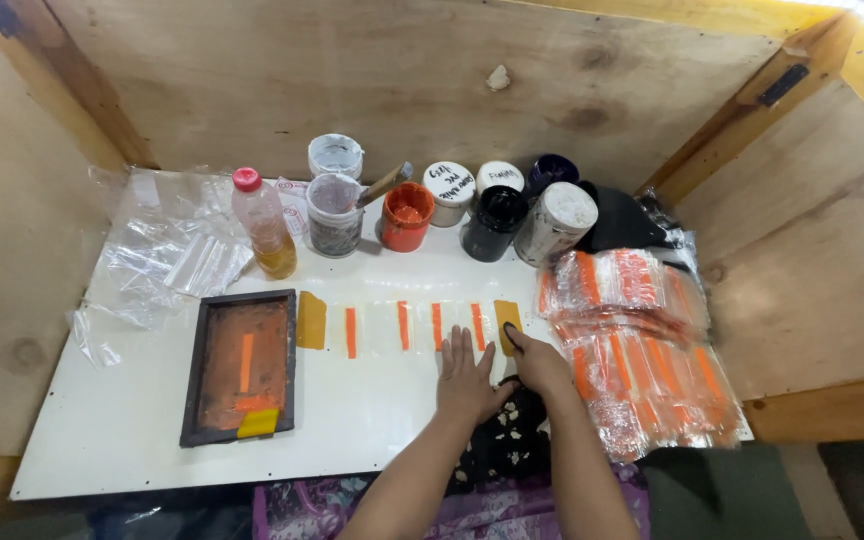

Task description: Arranging and inspecting small orange strips on a workbench, likely checking for ink dryness or color quality in a screen printing context.

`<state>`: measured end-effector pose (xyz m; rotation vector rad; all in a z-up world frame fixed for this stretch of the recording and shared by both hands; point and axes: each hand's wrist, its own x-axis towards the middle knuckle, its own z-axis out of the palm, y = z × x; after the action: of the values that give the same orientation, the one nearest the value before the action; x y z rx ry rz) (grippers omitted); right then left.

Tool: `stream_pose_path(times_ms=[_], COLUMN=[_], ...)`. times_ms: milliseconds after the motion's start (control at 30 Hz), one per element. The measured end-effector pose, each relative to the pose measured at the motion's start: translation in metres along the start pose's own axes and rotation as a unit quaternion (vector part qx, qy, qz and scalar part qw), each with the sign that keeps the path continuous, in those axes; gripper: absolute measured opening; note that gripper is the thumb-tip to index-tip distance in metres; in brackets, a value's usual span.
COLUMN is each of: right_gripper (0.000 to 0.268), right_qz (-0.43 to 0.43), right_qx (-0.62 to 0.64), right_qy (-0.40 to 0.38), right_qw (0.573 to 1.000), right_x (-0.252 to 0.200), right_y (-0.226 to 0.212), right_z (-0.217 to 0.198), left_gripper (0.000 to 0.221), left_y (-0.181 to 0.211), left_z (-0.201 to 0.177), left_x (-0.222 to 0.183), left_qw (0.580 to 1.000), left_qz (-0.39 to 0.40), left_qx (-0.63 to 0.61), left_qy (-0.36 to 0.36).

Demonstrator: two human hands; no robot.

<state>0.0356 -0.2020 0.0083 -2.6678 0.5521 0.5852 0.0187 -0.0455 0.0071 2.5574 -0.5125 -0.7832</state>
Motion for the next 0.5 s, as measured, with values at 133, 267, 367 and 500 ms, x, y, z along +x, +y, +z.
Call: stream_pose_path(times_ms=[133, 267, 367, 500], right_gripper=[0.050, 0.053, 0.054, 0.057], right_qz=[-0.001, -0.011, -0.041, -0.067], right_qx=[0.024, -0.024, -0.059, -0.134], right_qy=[-0.015, -0.062, -0.079, -0.128], right_qw=[1.000, 0.998, 0.994, 0.980], right_x=[-0.023, -0.018, -0.030, -0.051], right_y=[0.004, 0.013, -0.006, -0.043], right_z=[-0.006, 0.018, 0.025, 0.021], left_gripper=[0.084, 0.082, 0.084, 0.089], left_y=[-0.008, -0.020, -0.021, -0.034], left_z=[0.005, 0.029, 0.034, 0.064], left_x=[-0.027, -0.028, -0.027, -0.005], left_qw=[1.000, 0.995, 0.995, 0.989], left_qz=[0.028, 0.067, 0.072, 0.104], left_qx=[0.012, 0.072, 0.065, 0.096], left_qy=[-0.007, -0.015, -0.012, 0.052])
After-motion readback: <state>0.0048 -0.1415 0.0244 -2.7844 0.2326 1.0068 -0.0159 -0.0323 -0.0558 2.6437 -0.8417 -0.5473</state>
